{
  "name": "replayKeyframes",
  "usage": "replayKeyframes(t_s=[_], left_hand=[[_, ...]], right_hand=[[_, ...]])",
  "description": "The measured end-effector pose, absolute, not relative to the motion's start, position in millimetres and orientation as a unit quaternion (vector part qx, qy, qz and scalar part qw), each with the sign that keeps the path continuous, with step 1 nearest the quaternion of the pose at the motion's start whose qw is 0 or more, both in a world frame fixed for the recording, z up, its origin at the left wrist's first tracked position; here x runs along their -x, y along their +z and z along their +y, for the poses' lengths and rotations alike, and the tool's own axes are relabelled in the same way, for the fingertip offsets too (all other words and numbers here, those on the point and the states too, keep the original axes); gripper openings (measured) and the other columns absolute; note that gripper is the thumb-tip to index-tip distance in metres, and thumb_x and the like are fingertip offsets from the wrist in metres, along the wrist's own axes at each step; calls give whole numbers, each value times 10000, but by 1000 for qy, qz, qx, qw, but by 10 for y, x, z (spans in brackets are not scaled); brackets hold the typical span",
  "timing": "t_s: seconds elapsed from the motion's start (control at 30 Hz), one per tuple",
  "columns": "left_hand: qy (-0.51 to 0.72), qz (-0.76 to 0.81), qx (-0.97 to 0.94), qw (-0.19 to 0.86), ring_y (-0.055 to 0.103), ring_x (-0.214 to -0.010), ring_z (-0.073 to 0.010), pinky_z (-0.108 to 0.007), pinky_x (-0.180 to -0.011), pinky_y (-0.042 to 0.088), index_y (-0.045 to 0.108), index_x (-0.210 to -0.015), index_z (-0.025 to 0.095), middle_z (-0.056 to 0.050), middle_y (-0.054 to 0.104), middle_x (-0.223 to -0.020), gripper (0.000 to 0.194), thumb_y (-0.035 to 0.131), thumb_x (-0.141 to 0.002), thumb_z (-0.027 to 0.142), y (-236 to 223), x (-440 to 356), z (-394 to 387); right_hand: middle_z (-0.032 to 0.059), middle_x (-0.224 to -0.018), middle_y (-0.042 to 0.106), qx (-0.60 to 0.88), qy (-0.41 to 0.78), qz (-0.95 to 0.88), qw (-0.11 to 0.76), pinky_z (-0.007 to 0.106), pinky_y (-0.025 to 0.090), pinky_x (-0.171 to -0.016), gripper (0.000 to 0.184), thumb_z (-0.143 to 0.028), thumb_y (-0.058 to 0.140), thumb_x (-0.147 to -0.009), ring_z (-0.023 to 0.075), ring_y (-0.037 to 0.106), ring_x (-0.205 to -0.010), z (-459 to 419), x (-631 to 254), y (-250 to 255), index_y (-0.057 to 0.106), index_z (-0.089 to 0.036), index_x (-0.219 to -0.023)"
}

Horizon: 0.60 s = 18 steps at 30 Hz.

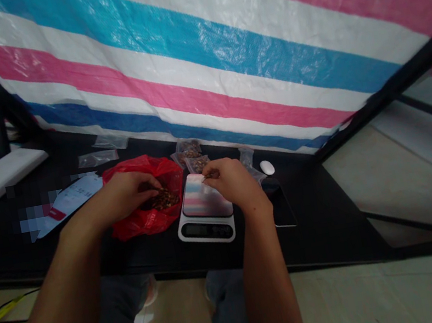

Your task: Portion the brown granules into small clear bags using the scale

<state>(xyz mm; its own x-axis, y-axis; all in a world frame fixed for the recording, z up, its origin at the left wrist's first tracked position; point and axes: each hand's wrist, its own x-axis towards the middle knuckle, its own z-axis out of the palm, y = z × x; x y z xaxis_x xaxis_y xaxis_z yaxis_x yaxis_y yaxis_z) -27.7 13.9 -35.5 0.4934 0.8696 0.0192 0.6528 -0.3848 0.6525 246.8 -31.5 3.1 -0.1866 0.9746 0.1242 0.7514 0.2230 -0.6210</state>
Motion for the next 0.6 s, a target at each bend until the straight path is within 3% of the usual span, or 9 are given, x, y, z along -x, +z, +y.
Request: replayKeyframes(t_s=[0.3, 0.6], left_hand=[[178, 448, -832, 275, 755, -859, -208, -300, -856, 560, 821, -981, 210, -40, 839, -979, 214, 640, -880, 261, -340, 320, 140], [183, 446, -835, 265, 750, -850, -201, -283, -832, 546, 831, -989, 212, -37, 837, -967, 215, 641, -893, 245, -338, 352, 141]], right_hand=[[74, -932, 834, 595, 212, -743, 222, 286, 513, -730, 117, -105, 754, -871, 214, 753, -842, -332, -2474, 68, 831, -159, -940], [91, -1040, 826, 557, 156, -769, 273, 282, 515, -845, 214, -69, 632, -952, 205, 754, -939, -328, -2093, 103, 821, -156, -1000]])
